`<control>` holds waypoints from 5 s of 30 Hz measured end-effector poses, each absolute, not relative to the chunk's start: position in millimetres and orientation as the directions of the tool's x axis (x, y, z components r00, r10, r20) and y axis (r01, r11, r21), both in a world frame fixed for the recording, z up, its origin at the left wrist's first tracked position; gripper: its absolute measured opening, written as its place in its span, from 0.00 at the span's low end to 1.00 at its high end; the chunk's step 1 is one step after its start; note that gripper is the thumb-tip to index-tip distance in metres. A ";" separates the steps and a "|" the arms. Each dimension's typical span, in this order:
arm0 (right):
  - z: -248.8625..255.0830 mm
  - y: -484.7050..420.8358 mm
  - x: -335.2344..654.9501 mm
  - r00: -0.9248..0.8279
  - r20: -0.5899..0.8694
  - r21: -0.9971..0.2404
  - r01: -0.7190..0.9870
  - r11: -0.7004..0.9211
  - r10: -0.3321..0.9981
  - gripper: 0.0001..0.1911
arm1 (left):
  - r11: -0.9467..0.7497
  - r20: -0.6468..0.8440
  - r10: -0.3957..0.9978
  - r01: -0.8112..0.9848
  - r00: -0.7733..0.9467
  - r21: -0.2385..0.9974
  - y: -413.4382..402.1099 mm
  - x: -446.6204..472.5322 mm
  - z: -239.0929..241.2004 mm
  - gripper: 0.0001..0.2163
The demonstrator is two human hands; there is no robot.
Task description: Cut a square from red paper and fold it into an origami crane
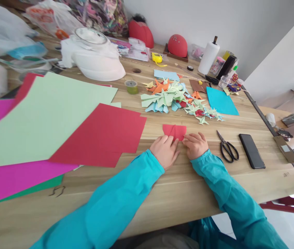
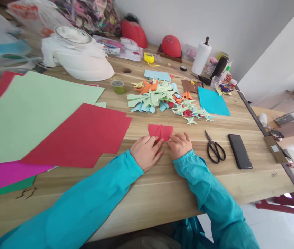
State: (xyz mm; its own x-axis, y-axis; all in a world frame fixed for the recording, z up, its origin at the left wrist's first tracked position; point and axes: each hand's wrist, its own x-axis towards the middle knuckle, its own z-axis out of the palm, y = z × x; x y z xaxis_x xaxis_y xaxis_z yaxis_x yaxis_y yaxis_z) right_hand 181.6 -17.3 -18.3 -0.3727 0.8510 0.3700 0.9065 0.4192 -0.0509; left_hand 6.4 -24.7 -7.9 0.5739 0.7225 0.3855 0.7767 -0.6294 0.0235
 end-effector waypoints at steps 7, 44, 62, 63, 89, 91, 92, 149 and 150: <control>-22.4 -16.2 171.8 -0.418 0.424 0.015 0.890 0.456 0.803 0.10 | -0.638 0.351 0.726 0.769 0.592 0.023 -24.0 8.7 -2.9 0.19; -28.8 -8.3 174.9 -0.356 0.461 -0.076 0.897 0.436 0.813 0.14 | -0.701 0.634 0.583 0.709 0.508 0.076 3.7 -22.2 -26.7 0.09; -29.6 5.5 175.9 -0.440 0.491 0.029 0.871 0.491 0.752 0.14 | -0.713 0.537 0.533 0.689 0.654 -0.131 6.5 -14.9 -20.6 0.12; -29.4 5.3 175.7 -0.445 0.484 0.035 0.870 0.491 0.754 0.13 | -0.715 0.544 0.523 0.685 0.656 -0.138 6.3 -14.1 -19.8 0.12; -13.2 -9.7 164.7 -0.594 0.581 0.152 0.751 0.642 0.557 0.12 | -0.770 0.618 0.436 0.627 0.654 -0.120 -3.6 -13.3 -2.7 0.11; -12.2 -8.6 168.3 -0.588 0.588 0.150 0.754 0.640 0.555 0.12 | -0.765 0.629 0.437 0.634 0.643 -0.116 -2.4 -19.2 -1.3 0.10; -11.9 -7.6 171.0 -0.581 0.598 0.146 0.756 0.638 0.552 0.12 | -0.759 0.632 0.443 0.642 0.636 -0.114 -1.5 -23.3 -0.6 0.10; 3.3 -13.8 172.7 -0.566 0.698 0.059 0.655 0.753 0.438 0.11 | -0.823 0.774 0.280 0.557 0.569 -0.112 -5.6 -25.6 2.8 0.09; 2.7 -15.8 169.5 -0.581 0.699 0.073 0.637 0.767 0.417 0.12 | -0.826 0.772 0.276 0.552 0.573 -0.114 -6.1 -24.0 2.0 0.09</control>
